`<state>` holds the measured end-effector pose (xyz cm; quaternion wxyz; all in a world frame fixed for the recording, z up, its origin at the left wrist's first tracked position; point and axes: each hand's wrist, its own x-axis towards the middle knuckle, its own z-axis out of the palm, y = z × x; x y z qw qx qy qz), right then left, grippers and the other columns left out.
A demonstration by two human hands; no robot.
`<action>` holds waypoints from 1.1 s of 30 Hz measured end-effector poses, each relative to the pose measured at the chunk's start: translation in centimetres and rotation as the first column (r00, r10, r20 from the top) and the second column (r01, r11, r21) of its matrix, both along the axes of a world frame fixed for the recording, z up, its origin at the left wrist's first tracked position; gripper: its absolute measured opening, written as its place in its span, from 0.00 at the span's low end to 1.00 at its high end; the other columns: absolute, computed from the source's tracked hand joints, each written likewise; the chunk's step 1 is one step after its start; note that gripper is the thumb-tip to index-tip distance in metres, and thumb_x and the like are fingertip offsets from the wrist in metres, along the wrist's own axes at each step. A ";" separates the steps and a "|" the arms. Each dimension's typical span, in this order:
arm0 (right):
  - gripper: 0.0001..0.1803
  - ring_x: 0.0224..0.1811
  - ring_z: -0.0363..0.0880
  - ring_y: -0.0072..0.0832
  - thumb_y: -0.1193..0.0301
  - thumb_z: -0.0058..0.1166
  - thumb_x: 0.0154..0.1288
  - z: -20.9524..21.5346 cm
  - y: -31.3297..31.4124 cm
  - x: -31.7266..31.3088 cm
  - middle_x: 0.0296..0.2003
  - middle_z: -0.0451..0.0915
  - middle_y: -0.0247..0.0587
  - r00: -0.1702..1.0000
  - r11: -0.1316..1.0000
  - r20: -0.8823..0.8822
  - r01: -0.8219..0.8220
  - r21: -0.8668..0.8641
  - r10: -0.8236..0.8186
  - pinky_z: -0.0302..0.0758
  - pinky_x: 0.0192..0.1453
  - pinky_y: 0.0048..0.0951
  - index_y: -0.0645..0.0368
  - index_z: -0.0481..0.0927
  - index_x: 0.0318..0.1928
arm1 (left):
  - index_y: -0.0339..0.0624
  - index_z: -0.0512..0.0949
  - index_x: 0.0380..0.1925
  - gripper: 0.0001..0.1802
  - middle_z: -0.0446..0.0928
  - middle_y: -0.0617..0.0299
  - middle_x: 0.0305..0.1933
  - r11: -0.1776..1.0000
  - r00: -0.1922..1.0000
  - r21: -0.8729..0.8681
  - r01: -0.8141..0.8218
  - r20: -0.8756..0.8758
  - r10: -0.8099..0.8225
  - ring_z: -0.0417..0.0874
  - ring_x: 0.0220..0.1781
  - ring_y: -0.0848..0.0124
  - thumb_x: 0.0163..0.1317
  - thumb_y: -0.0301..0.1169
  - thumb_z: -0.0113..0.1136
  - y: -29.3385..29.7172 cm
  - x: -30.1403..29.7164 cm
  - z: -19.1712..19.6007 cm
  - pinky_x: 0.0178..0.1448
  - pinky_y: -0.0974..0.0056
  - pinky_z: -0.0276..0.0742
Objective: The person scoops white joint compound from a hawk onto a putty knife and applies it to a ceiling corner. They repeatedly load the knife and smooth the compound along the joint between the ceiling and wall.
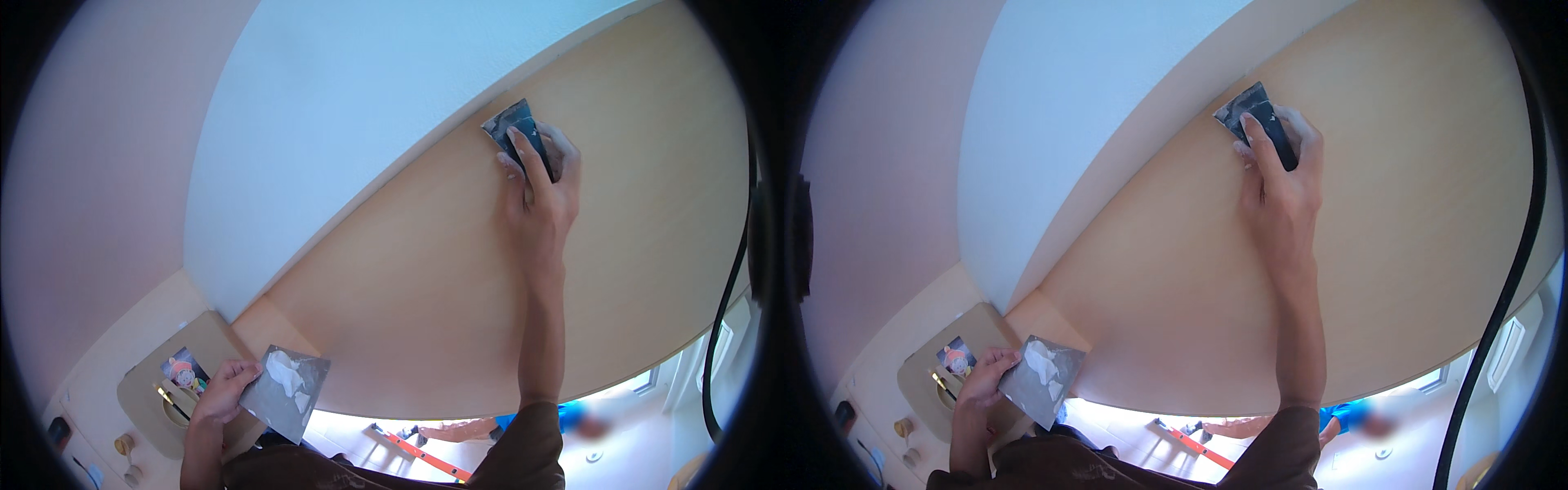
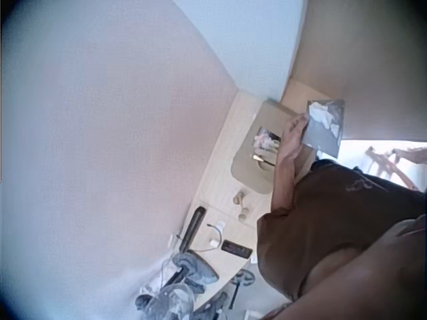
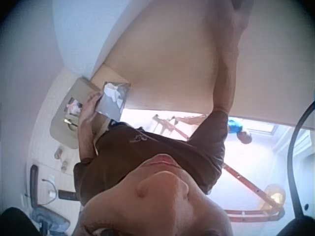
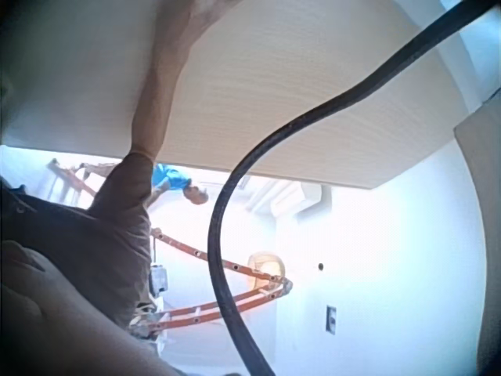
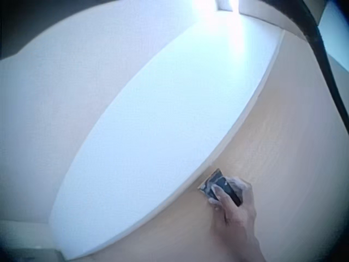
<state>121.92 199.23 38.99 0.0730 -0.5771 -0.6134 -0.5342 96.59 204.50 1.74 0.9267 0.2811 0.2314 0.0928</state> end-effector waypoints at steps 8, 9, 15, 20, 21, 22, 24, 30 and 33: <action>0.16 0.48 0.76 0.41 0.83 0.59 0.53 0.2 0.8 -0.6 0.46 0.72 0.48 0.998 0.999 0.062 0.017 -0.036 -0.015 0.77 0.44 0.35 0.59 0.82 0.44 | 0.31 0.79 0.36 0.12 0.80 0.61 0.29 1.000 1.000 0.003 0.022 -0.010 -0.022 0.79 0.28 0.74 0.66 0.31 0.54 0.3 0.1 0.0 0.33 0.69 0.76; 0.16 0.47 0.75 0.41 0.83 0.59 0.53 0.1 0.8 -0.6 0.46 0.72 0.48 0.998 0.999 0.060 0.025 -0.039 -0.022 0.77 0.44 0.36 0.60 0.82 0.45 | 0.31 0.79 0.36 0.12 0.80 0.61 0.29 1.000 1.000 0.004 0.022 -0.014 -0.022 0.79 0.28 0.74 0.66 0.32 0.54 0.3 0.1 0.0 0.33 0.69 0.76; 0.16 0.47 0.75 0.41 0.83 0.59 0.54 -0.3 1.0 -0.7 0.45 0.72 0.48 0.996 0.995 0.059 0.073 -0.065 -0.069 0.76 0.46 0.36 0.61 0.81 0.45 | 0.32 0.79 0.37 0.12 0.80 0.61 0.31 1.000 1.000 -0.021 0.018 -0.011 -0.018 0.80 0.30 0.74 0.65 0.31 0.55 0.0 0.4 -1.5 0.37 0.68 0.76; 0.15 0.47 0.75 0.41 0.83 0.58 0.55 -0.3 1.3 -1.0 0.45 0.72 0.48 0.996 0.995 0.052 0.080 -0.068 -0.076 0.76 0.45 0.36 0.61 0.81 0.45 | 0.32 0.79 0.39 0.12 0.80 0.61 0.32 0.999 0.999 -0.019 0.031 0.007 -0.031 0.79 0.32 0.74 0.65 0.31 0.55 0.0 0.3 -1.9 0.38 0.68 0.75; 0.15 0.47 0.75 0.40 0.83 0.58 0.55 -0.3 1.4 -1.1 0.45 0.72 0.48 0.995 0.994 0.050 0.088 -0.065 -0.085 0.76 0.45 0.36 0.62 0.81 0.45 | 0.32 0.79 0.39 0.12 0.80 0.61 0.32 0.999 0.999 -0.012 0.033 0.015 -0.033 0.79 0.32 0.74 0.65 0.31 0.55 0.1 0.3 -1.9 0.38 0.68 0.75; 0.15 0.47 0.75 0.40 0.83 0.58 0.55 -0.4 1.4 -1.2 0.45 0.72 0.48 0.994 0.993 0.049 0.096 -0.062 -0.093 0.76 0.45 0.36 0.62 0.81 0.45 | 0.31 0.79 0.39 0.12 0.80 0.61 0.32 0.999 0.999 -0.015 0.037 0.012 -0.036 0.79 0.32 0.74 0.65 0.31 0.55 0.1 0.3 -1.8 0.38 0.68 0.75; 0.15 0.47 0.75 0.40 0.83 0.57 0.55 -0.4 1.5 -1.2 0.45 0.72 0.48 0.994 0.993 0.042 0.104 -0.064 -0.101 0.76 0.45 0.36 0.62 0.82 0.45 | 0.31 0.79 0.38 0.12 0.80 0.61 0.32 0.999 0.999 -0.020 0.041 0.005 -0.041 0.80 0.32 0.74 0.65 0.31 0.55 0.1 0.3 -1.4 0.38 0.69 0.75; 0.15 0.47 0.77 0.37 0.82 0.57 0.56 -0.7 1.1 -1.4 0.46 0.73 0.44 0.986 0.987 0.066 0.155 -0.045 -0.152 0.79 0.46 0.34 0.58 0.82 0.46 | 0.30 0.79 0.38 0.12 0.80 0.61 0.32 0.999 0.999 -0.001 0.037 0.004 -0.037 0.79 0.32 0.74 0.65 0.30 0.54 0.1 0.3 -1.3 0.38 0.69 0.75; 0.15 0.47 0.78 0.36 0.82 0.57 0.57 -0.7 1.1 -1.6 0.47 0.73 0.42 0.982 0.985 0.091 0.167 -0.040 -0.163 0.80 0.46 0.34 0.56 0.82 0.46 | 0.30 0.79 0.38 0.12 0.80 0.61 0.32 0.999 0.998 0.003 0.046 0.041 -0.046 0.79 0.32 0.75 0.65 0.30 0.54 0.2 0.3 -1.8 0.39 0.69 0.74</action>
